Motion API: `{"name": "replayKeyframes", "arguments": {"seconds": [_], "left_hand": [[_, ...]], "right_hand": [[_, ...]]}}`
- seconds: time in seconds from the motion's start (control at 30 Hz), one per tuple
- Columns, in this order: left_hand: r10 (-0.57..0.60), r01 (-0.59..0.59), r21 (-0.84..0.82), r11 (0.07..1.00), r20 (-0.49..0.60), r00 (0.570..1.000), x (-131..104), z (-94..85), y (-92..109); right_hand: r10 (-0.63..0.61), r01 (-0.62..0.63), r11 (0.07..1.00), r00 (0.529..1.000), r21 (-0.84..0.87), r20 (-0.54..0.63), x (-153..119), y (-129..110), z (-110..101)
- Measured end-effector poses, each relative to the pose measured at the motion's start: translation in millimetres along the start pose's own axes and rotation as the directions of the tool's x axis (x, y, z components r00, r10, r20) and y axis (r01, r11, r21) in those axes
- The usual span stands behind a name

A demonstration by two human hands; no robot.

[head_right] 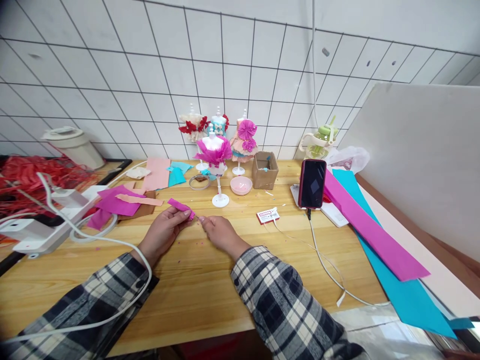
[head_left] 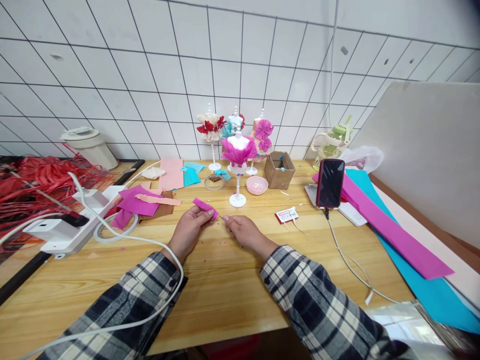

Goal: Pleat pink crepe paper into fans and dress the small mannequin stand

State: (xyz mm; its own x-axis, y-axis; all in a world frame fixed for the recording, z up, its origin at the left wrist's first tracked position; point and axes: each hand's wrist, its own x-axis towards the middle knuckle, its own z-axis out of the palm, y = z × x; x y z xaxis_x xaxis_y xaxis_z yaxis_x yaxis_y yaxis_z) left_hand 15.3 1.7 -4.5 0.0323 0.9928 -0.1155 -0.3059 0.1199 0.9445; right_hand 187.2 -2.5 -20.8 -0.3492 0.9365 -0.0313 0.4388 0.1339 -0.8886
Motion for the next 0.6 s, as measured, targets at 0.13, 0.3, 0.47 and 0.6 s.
{"name": "replayKeyframes", "arguments": {"seconds": [0.13,0.3,0.47,0.6], "left_hand": [[-0.019,0.019,0.006,1.0,-0.002,1.0,-0.5,0.4,0.3],[-0.03,0.03,-0.006,1.0,-0.001,1.0,0.0,0.3,-0.2],[-0.027,0.027,0.004,1.0,-0.004,1.0,-1.8,2.9,1.6],[-0.007,0.007,0.017,1.0,-0.016,1.0,-3.3,4.7,3.6]], "right_hand": [[0.005,-0.003,0.999,0.999,0.039,-0.035,-0.8,0.8,2.5],[0.022,-0.021,0.996,1.0,0.082,-0.013,-1.5,2.0,4.2],[0.04,-0.039,0.997,0.999,0.074,-0.008,-1.2,2.1,3.6],[0.032,-0.031,0.998,0.999,0.063,-0.016,-0.5,2.6,3.8]]}}
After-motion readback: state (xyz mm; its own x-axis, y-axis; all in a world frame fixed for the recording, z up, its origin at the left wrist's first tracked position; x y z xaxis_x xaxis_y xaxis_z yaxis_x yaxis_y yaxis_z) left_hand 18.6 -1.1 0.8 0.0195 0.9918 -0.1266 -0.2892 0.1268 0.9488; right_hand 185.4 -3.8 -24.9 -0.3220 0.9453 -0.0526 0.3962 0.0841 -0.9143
